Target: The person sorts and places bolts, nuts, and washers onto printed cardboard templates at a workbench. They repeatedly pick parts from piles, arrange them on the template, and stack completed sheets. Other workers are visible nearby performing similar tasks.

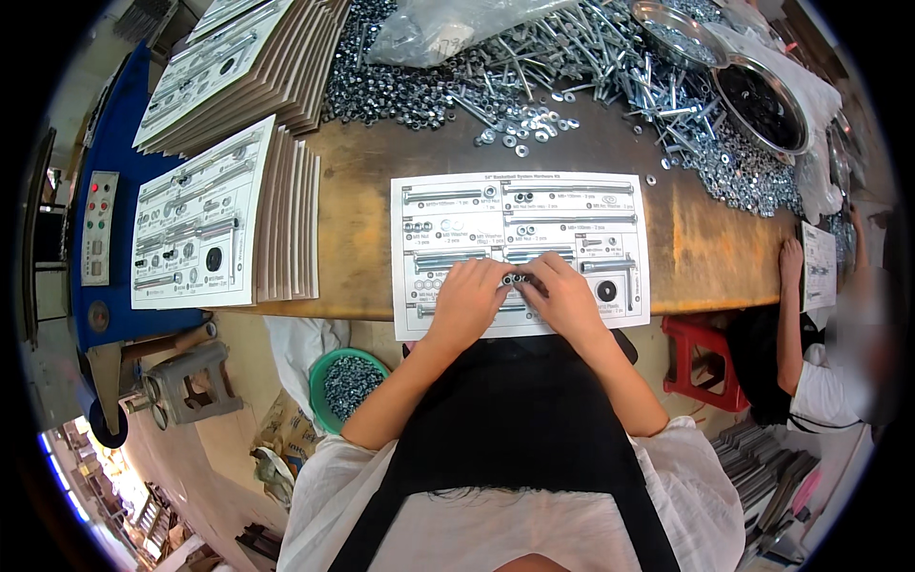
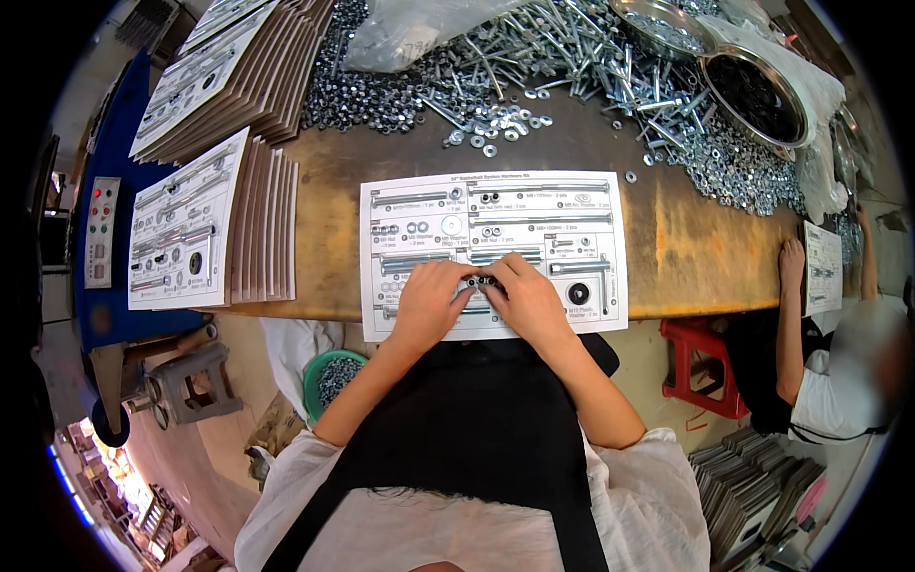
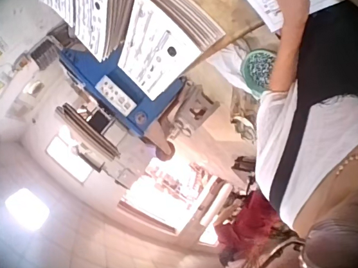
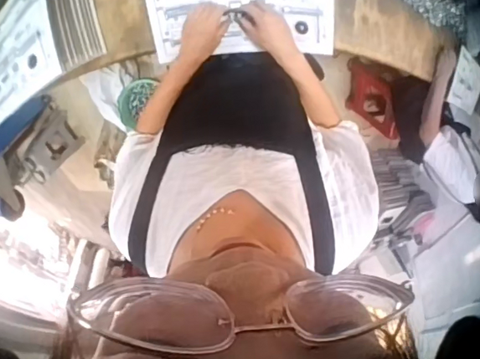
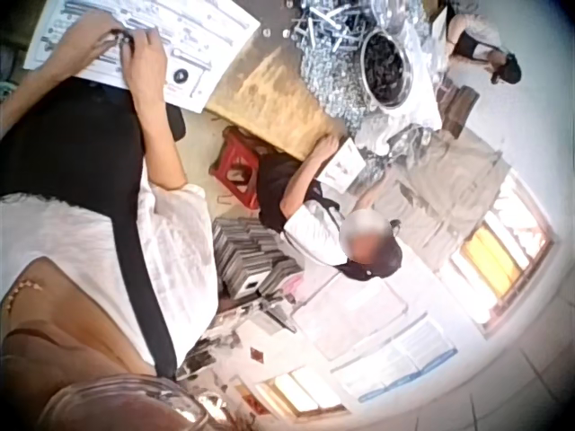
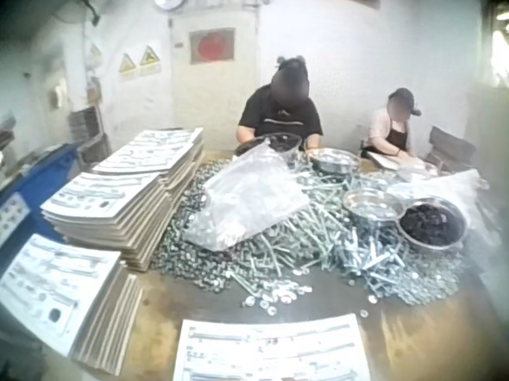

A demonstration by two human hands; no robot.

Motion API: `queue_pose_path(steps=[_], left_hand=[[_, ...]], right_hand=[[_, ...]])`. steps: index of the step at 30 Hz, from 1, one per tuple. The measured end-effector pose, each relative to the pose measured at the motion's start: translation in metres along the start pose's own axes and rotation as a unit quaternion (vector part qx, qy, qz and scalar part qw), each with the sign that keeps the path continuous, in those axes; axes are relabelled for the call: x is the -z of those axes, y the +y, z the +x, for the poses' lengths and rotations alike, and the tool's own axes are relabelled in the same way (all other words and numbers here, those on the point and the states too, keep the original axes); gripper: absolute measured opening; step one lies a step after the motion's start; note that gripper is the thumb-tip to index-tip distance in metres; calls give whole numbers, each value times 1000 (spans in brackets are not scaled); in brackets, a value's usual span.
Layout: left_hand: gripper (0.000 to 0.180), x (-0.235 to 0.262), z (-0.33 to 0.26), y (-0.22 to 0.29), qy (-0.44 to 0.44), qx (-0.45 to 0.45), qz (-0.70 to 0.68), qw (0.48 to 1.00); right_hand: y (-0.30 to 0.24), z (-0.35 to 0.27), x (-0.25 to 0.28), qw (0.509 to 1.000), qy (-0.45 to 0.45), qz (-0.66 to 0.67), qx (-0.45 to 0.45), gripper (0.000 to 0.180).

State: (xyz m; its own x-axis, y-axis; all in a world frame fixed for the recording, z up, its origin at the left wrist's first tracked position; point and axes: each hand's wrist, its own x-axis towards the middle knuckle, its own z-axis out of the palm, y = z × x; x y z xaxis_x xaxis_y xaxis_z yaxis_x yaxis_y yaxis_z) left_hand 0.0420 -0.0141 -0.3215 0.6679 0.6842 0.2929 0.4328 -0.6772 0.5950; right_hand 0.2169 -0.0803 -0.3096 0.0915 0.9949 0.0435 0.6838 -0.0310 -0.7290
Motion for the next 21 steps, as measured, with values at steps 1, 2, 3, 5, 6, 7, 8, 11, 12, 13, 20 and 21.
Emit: queue_pose_path(steps=[1, 2, 3, 5, 6, 7, 8, 11, 12, 13, 20, 21], left_hand=[[27, 3, 3, 0, 7, 0, 4, 1000], [24, 10, 6, -2, 28, 27, -14, 999], [21, 21, 12, -7, 48, 50, -33, 997], [14, 41, 28, -25, 96, 133, -57, 985], [11, 49, 49, -43, 126, 190, -65, 972], [11, 55, 72, -62, 180, 157, -76, 968], [12, 65, 95, -79, 241, 121, -85, 959], [14, 47, 145, -149, 212, 159, 8, 964], [14, 39, 155, -155, 196, 160, 41, 966], [15, 33, 161, -152, 180, 162, 61, 968], [18, 21, 164, -153, 96, 86, 158, 979], [18, 22, 162, -155, 99, 83, 155, 979]], right_hand=[[-8, 2, 5, 1000, 15, 5, -2, 17], [-11, 8, 8, 999, 42, 33, 3, 15], [-12, 16, 13, 996, 73, 60, 8, 14], [-20, 41, 25, 992, 115, 56, 22, 10], [-21, 61, 25, 990, 127, 39, 38, 11], [-19, 86, 21, 987, 146, 20, 64, 11], [-17, 114, 15, 983, 158, 10, 94, 11], [-2, 182, -7, 985, 140, -50, 83, 10], [4, 195, -16, 988, 124, -73, 61, 11], [12, 202, -23, 989, 116, -74, 61, 11], [21, 201, -36, 997, 71, 29, 7, 14], [13, 194, -33, 997, 76, 20, -6, 14]])
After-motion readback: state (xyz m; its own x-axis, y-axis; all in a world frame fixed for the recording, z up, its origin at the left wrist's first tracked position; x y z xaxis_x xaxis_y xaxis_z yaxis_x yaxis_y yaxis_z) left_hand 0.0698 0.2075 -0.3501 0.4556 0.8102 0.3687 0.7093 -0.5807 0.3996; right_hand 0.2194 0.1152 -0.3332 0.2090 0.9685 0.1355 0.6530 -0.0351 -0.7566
